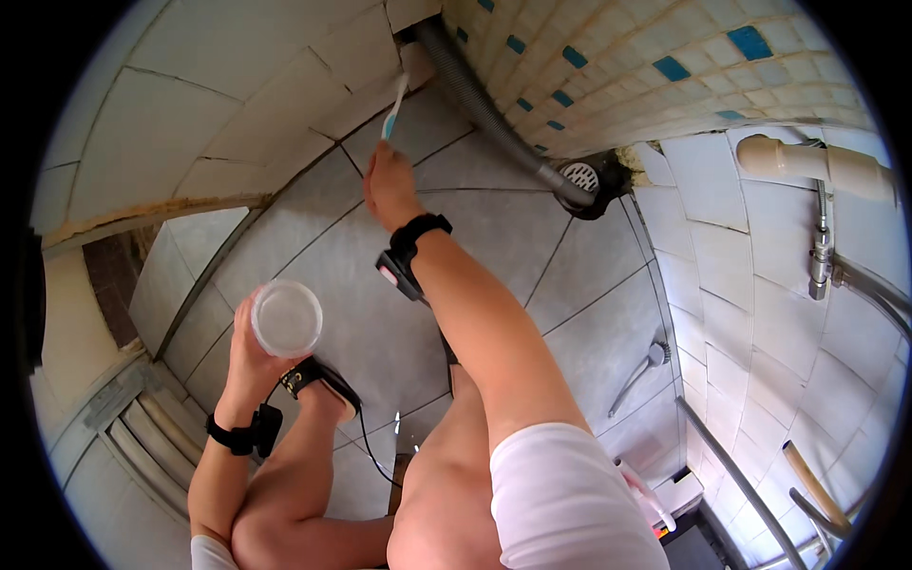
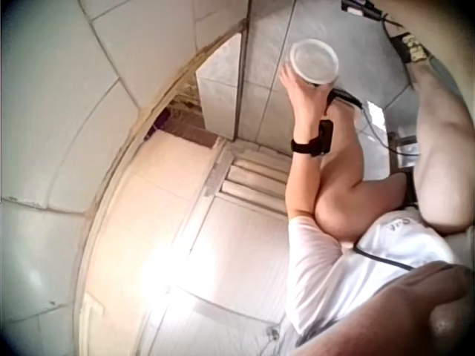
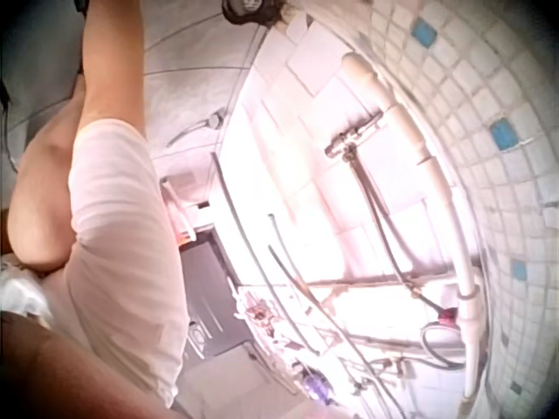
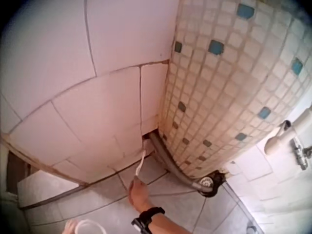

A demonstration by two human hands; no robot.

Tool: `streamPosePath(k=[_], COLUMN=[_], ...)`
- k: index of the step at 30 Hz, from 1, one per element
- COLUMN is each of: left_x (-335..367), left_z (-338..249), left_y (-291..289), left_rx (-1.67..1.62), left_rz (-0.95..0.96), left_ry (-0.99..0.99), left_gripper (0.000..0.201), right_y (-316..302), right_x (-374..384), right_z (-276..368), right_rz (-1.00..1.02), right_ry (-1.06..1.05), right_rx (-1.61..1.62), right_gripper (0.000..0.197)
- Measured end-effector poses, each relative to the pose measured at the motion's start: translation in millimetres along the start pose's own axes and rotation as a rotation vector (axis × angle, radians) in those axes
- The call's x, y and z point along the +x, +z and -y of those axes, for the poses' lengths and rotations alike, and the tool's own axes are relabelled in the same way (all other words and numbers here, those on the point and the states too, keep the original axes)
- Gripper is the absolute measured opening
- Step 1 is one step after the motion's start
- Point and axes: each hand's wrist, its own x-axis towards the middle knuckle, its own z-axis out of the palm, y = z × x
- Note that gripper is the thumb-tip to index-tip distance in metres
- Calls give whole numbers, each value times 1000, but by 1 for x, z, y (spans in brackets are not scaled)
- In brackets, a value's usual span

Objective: The person is scrubbing bathroom wall tiles with a toothbrush.

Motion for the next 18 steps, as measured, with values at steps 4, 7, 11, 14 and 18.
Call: streamPosePath(k=[4,7,11,14,18], left_x=[-5,0,1,-5,-1], left_z=[2,-1,0,-3,-3], left_y=[-8,-4,-1,-3,-2], left_rx=[18,0,10,45,13], left_rz=[1,4,8,32,16], left_ry=[-55,-28,-11,-34,-36], left_gripper=[74,75,75,76,76], right_y=[45,57,55,50,45], right_x=[-33,-31,-14,-2,-1], right_z=[54,57,41,42,27], right_rz=[189,218,91,78,-19], right_ry=[-16,23,71,-4,-92], right_rx=[390,503,428,388,265], right_gripper=[29,28,28,30,31])
